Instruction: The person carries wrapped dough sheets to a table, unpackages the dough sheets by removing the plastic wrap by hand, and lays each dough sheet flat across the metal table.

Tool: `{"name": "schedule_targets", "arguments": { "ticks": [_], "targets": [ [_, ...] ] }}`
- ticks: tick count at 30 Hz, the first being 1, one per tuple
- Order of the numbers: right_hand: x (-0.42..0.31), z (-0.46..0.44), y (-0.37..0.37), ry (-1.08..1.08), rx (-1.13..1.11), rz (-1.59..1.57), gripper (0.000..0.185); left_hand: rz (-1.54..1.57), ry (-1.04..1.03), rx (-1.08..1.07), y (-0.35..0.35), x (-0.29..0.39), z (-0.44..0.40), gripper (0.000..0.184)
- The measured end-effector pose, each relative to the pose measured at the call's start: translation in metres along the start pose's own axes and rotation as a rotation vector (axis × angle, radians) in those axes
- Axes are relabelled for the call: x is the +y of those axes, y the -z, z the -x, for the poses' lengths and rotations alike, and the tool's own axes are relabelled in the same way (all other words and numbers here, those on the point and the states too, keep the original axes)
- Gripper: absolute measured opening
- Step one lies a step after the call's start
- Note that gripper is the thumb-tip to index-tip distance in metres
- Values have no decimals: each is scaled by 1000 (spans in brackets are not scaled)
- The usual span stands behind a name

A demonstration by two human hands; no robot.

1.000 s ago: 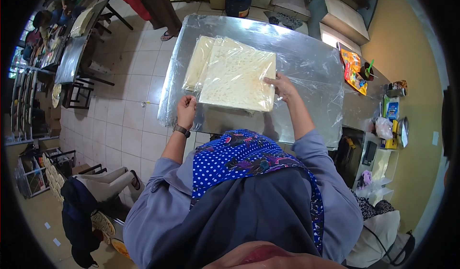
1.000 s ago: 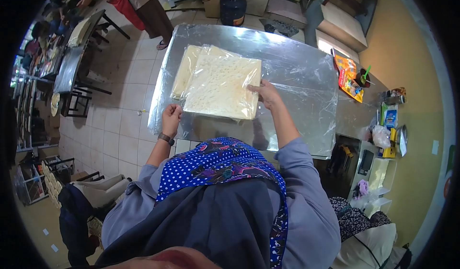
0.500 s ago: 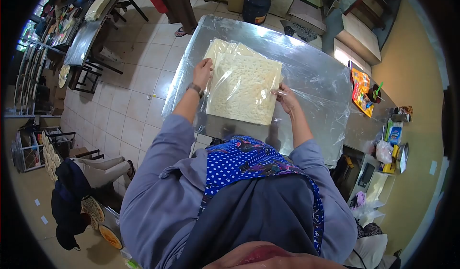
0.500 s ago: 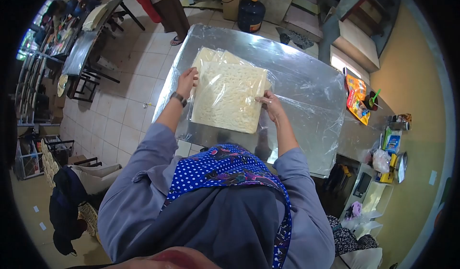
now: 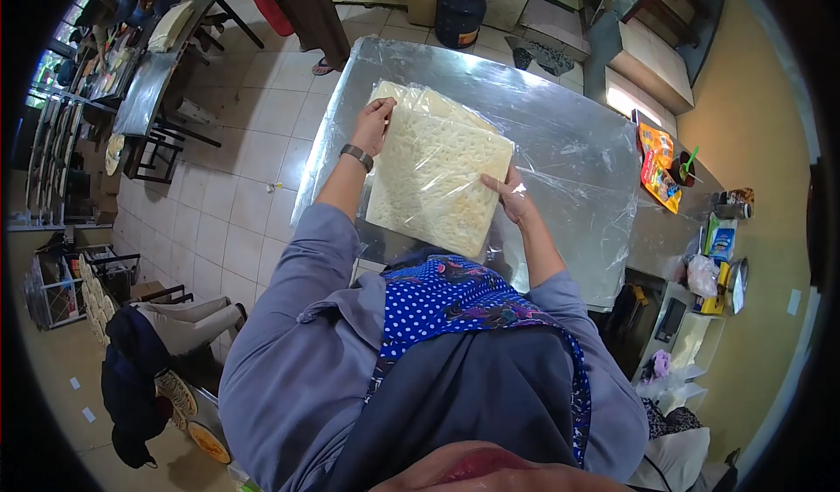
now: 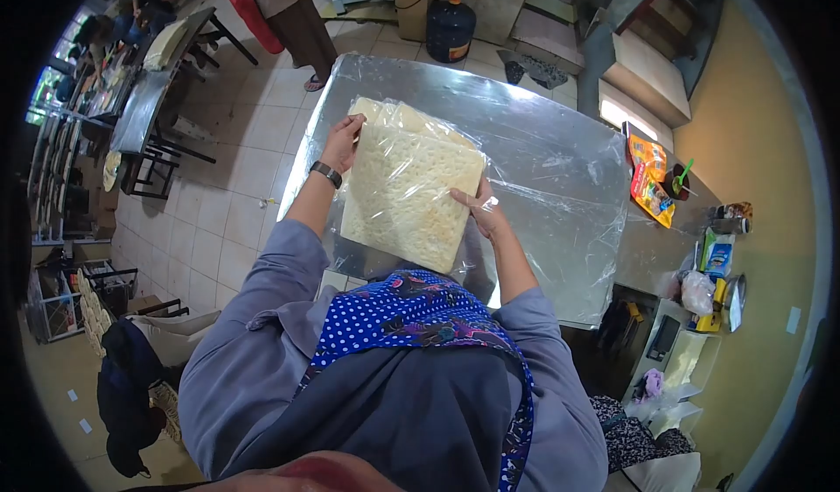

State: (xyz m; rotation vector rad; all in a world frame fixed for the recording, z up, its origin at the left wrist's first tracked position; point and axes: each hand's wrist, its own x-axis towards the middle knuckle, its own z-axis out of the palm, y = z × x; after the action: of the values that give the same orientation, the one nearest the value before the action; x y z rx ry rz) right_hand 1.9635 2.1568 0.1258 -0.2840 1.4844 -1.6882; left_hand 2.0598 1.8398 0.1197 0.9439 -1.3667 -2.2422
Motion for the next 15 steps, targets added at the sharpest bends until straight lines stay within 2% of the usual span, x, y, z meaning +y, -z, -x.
{"name": "schedule_targets", "arguments": {
  "ticks": [3, 5, 6, 8, 12, 15],
  "targets": [
    [2, 5, 8, -1, 27, 35, 79, 120, 79, -18, 0, 3, 8, 14],
    [-7, 14, 9, -59, 25, 30, 78, -8, 188, -169, 5, 6, 15, 15],
    [-6, 11, 10, -63, 26, 29, 78, -8, 191, -168, 5, 5, 17, 15],
    [-2, 4, 15, -213, 114, -125, 75, -51, 222, -110, 6, 1, 23, 18],
    [5, 2, 17, -141, 107, 6, 69, -101, 247, -4, 10, -2, 29, 16],
    [-9, 10, 15, -42, 13, 14, 69, -76, 155, 45, 12, -6, 30, 15]
  ]
}}
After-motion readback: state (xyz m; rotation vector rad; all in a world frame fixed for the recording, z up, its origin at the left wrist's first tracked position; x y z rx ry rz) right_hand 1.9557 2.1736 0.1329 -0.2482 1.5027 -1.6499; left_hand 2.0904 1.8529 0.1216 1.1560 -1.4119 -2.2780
